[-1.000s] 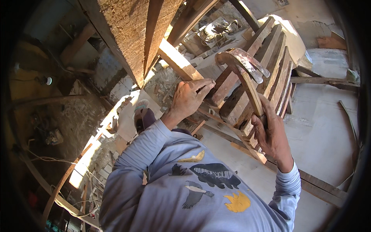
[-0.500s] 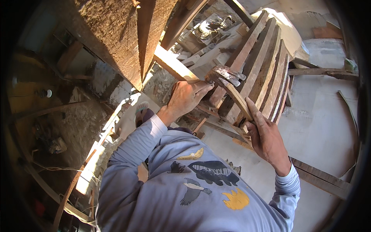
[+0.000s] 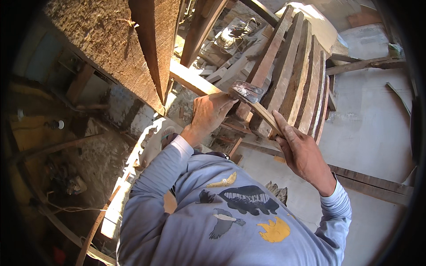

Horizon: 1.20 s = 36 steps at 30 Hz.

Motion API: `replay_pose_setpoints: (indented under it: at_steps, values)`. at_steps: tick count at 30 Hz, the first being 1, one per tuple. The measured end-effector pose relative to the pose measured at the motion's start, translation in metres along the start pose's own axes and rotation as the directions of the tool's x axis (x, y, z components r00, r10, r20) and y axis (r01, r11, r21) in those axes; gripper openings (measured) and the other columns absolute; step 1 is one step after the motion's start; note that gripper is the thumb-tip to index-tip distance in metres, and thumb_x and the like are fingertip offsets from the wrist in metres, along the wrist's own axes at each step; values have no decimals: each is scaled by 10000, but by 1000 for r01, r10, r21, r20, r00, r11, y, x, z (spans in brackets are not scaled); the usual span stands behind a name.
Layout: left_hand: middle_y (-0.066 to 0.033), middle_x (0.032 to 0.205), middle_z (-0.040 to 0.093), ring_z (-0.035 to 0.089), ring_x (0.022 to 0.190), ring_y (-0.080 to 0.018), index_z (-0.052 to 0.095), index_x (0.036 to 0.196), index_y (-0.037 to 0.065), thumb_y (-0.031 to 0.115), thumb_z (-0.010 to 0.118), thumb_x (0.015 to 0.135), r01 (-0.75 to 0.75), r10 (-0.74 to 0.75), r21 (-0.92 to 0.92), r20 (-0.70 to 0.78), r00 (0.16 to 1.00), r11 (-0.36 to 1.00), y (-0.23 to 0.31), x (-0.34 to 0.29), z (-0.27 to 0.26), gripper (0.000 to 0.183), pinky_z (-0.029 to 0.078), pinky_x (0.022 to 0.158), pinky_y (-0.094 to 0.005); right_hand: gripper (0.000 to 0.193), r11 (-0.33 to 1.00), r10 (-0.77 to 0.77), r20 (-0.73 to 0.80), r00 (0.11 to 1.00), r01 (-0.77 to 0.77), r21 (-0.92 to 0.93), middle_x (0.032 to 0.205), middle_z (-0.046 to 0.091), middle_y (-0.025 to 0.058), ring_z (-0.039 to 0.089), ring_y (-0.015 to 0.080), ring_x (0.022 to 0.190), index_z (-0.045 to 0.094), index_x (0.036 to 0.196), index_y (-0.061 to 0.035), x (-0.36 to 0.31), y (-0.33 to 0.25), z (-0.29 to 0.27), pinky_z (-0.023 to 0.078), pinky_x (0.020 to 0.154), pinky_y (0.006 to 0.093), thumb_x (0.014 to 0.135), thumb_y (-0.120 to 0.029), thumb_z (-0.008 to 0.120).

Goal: The person hammers nails into wooden planks to assemble a wooden structure. They repeatedly position planks, retrieve nails from a bucket, and drive them in with a hammer.

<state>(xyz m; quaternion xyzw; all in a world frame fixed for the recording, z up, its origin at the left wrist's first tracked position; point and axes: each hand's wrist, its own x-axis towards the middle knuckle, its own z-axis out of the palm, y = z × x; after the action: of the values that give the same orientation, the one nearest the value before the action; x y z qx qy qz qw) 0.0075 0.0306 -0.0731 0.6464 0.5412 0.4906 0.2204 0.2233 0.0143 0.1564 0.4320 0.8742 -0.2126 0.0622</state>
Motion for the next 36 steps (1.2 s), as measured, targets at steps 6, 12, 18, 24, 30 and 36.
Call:
replay_pose_setpoints:
  at_steps: [6, 12, 18, 24, 30, 36]
  values:
    - [-121, 891, 748, 725, 772, -336, 751, 1071, 61, 156, 704, 959, -102, 78, -138, -164, 983, 985, 2, 0, 8, 154, 559, 667, -411, 725, 997, -81, -126, 989, 83, 10, 1123, 697, 268, 694, 471, 859, 299, 1629, -107, -2, -1, 7, 551, 724, 535, 985, -14, 618]
    - [-114, 1044, 744, 732, 916, -311, 734, 1168, 71, 279, 717, 968, 39, -49, -156, -59, 997, 987, 4, -4, 10, 290, 577, 798, -400, 713, 996, -59, -145, 988, 68, 62, 1109, 689, 309, 696, 483, 892, 305, 1623, -87, -8, -1, 7, 557, 736, 525, 988, -5, 616]
    - [-229, 1362, 540, 534, 1262, -417, 448, 1510, -35, 595, 843, 786, -5, -5, -115, -91, 996, 993, 27, -40, 16, 1038, 446, 1049, -524, 717, 992, 25, -184, 983, -1, 129, 1100, 688, 323, 685, 509, 932, 300, 1623, -78, -13, -1, 5, 552, 764, 523, 983, 2, 614]
    - [-182, 1364, 558, 527, 1231, -380, 495, 1475, -4, 445, 876, 796, 146, -133, 55, -196, 972, 988, 44, -28, 47, 899, 446, 1044, -481, 739, 991, 73, -97, 993, -61, 122, 1078, 695, 317, 686, 511, 947, 287, 1632, -122, -11, -6, 1, 559, 779, 537, 978, 14, 604]
    - [-161, 1312, 598, 545, 1183, -376, 563, 1396, 25, 296, 842, 845, 114, -100, 43, -251, 963, 993, 38, -28, 60, 674, 465, 1006, -468, 768, 998, -24, -136, 990, 31, 47, 1090, 702, 273, 700, 485, 915, 262, 1647, -187, -6, -1, 2, 565, 749, 541, 985, -3, 606]
    - [-156, 1278, 604, 551, 1146, -369, 566, 1377, 22, 248, 836, 838, 131, -119, 39, -239, 964, 991, 38, -27, 59, 644, 468, 991, -468, 775, 1000, -15, -55, 998, 13, -26, 1150, 694, 248, 701, 462, 847, 254, 1653, -193, -3, 4, -1, 561, 723, 529, 988, -32, 618]
